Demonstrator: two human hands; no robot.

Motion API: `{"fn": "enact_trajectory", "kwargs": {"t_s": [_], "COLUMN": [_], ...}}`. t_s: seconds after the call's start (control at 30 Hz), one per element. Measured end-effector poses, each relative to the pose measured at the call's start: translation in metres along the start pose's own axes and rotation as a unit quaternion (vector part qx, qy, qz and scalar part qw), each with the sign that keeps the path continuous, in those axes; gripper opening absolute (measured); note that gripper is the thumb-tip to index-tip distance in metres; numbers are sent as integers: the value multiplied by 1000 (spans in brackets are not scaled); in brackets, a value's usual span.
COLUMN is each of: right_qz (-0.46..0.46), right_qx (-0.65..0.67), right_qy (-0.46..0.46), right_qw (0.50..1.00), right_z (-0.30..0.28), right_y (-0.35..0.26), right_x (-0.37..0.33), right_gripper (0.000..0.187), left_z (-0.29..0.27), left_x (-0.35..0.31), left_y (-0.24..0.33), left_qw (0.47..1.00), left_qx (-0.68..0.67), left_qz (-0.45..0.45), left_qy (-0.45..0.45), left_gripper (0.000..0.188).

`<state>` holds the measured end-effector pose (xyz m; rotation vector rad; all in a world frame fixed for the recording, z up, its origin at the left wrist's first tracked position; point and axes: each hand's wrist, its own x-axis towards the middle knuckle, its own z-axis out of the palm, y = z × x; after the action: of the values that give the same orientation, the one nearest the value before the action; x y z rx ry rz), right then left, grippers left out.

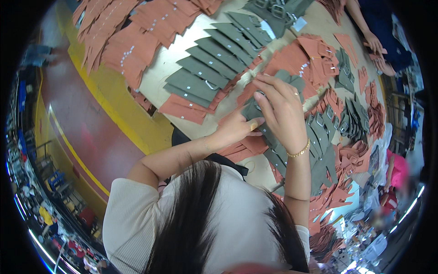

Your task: The person sorts and stacks pre-cut fabric pieces with metal buckles on a table. They pick up individual pieces, align them, and place them into neat piles, occasionally moving between different color groups.

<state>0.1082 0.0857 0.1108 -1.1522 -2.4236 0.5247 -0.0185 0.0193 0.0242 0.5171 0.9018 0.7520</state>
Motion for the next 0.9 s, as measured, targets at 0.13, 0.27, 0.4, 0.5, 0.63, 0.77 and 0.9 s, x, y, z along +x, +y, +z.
{"fn": "enact_trajectory", "kwargs": {"t_s": [0.13, 0.27, 0.4, 0.5, 0.63, 0.77, 0.9], "right_qz": [-38, -40, -49, -69, -102, -125, -128], "right_qx": [-43, -73, -89, -103, -145, -215, -167], "right_qy": [-65, -147, -220, -258, -286, -256, -187], "right_qw": [996, 986, 970, 958, 942, 934, 960], "right_z": [30, 52, 64, 76, 102, 128, 129], "right_y": [-5, -10, -22, -32, -45, -53, -56], "right_x": [16, 27, 35, 38, 34, 27, 29], "right_gripper": [28, 30, 31, 33, 36, 38, 36], "left_z": [2, -3, -9, -12, -17, -18, -17], "left_x": [-3, -2, 2, 2, -2, -3, 0], "left_y": [-6, -15, -27, -38, -48, -51, -53], "left_qw": [999, 983, 899, 918, 943, 964, 968], "left_qx": [-5, 120, 309, 271, 234, 189, 187], "left_qz": [26, 132, 306, 288, 235, 174, 152], "left_qy": [41, 31, 60, 34, -13, -61, -67], "left_gripper": [42, 42, 37, 33, 29, 26, 25]}}
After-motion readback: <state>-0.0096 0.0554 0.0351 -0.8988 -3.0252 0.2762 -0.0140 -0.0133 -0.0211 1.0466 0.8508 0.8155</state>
